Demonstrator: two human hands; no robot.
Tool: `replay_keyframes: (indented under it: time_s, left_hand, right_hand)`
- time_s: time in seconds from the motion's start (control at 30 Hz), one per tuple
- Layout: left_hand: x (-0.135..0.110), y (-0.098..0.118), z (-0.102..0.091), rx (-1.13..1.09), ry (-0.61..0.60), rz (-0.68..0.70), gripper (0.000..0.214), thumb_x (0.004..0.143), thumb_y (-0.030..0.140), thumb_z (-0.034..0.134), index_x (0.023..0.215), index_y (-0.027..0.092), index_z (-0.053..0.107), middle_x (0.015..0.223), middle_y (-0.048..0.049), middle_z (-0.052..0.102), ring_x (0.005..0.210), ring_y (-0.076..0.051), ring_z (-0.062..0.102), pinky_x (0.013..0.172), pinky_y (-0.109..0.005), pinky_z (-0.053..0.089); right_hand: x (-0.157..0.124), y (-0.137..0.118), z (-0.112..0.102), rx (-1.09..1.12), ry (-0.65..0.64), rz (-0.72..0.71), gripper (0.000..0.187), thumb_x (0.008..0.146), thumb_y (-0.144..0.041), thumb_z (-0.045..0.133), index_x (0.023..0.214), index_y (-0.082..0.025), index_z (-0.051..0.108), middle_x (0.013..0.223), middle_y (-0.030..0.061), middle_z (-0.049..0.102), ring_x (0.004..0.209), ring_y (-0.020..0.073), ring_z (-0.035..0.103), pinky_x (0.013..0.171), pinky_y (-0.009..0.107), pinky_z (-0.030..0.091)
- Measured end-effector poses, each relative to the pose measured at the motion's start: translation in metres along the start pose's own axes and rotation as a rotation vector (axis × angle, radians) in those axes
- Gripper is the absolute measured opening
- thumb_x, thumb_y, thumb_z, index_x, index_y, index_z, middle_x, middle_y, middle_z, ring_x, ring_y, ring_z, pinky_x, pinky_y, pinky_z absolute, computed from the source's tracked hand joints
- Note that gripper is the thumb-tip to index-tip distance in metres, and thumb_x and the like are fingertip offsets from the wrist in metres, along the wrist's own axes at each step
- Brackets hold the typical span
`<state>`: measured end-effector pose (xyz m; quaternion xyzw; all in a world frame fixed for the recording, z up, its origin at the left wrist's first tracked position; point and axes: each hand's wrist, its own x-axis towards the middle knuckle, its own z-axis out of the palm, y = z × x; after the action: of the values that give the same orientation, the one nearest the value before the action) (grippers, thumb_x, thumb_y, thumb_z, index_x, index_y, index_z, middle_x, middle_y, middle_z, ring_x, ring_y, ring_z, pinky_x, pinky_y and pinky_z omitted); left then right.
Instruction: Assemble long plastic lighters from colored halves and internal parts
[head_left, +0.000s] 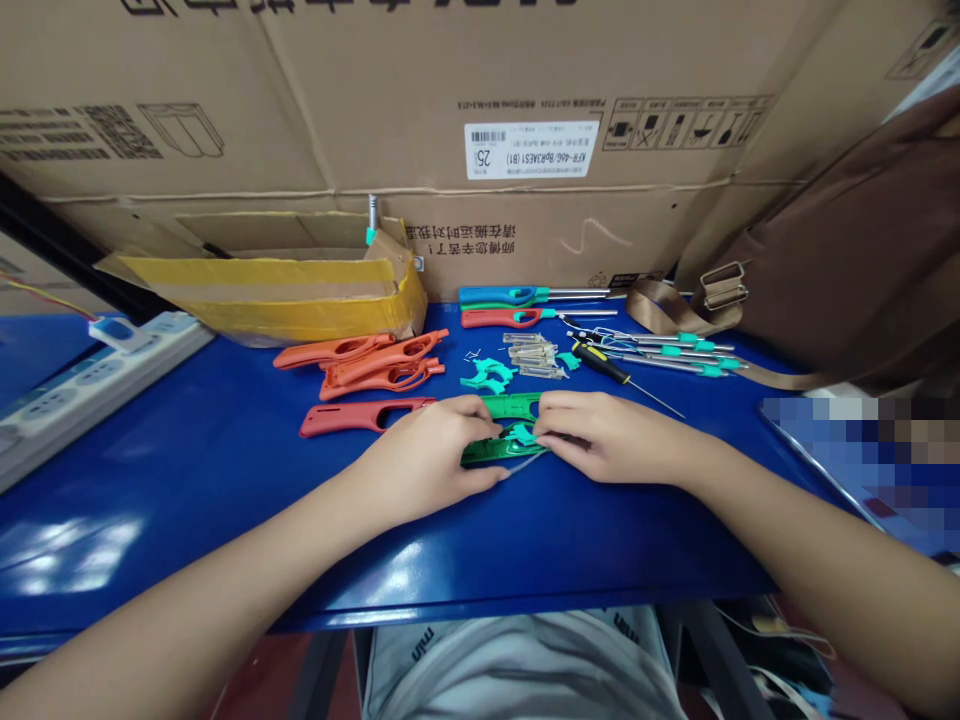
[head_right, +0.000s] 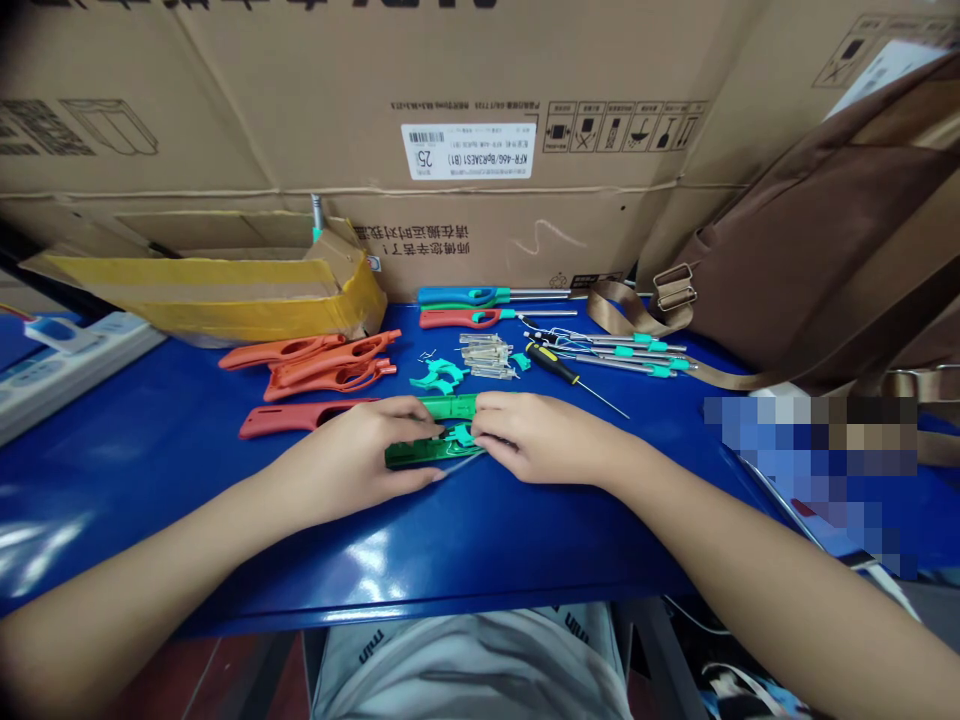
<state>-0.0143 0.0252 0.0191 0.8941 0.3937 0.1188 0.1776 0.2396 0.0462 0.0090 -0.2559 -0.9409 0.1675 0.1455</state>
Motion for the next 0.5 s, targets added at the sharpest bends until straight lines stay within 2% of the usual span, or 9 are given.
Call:
replay_keyframes:
  time_s: [0.1, 0.3, 0.5]
  left_hand:
    - [0.0007, -0.0035, 0.0015, 0.058, -0.004, 0.010, 0.021, 0.088, 0.024, 0.074, 0.109, 0.020, 0.077, 0.104, -0.0073, 0.072, 0.091, -0.022, 0.071, 0.081, -0.032, 0.057]
    - [0.0033, -0.0069, 0.0055, 0.036, 0.032, 0.026, 0.027, 0.086, 0.024, 0.079, 0.111, 0.016, 0.077, 0.103, -0.0096, 0.075, 0.098, -0.027, 0.070, 0.088, -0.039, 0.057]
    - [0.0024, -0.0041, 0.0050, 0.036, 0.027, 0.027, 0.027, 0.087, 0.023, 0.077, 0.112, 0.016, 0.078, 0.105, -0.0102, 0.075, 0.099, -0.028, 0.070, 0.087, -0.042, 0.059]
  right_hand:
    - [0.0001, -0.0001, -0.0002, -0.003, 0.000, 0.001, 0.022, 0.103, -0.022, 0.049, 0.092, -0.017, 0.067, 0.090, 0.0055, 0.061, 0.080, 0.0167, 0.059, 0.072, 0.029, 0.047]
    - [0.0002, 0.0005, -0.0004, 0.004, 0.006, 0.005, 0.022, 0.104, -0.022, 0.047, 0.094, -0.017, 0.066, 0.091, 0.0052, 0.059, 0.080, 0.0161, 0.058, 0.072, 0.029, 0.046]
    - [0.0001, 0.0007, -0.0008, -0.007, -0.026, 0.023, 0.021, 0.104, -0.022, 0.048, 0.094, -0.016, 0.066, 0.091, 0.0051, 0.059, 0.079, 0.0162, 0.058, 0.071, 0.029, 0.046]
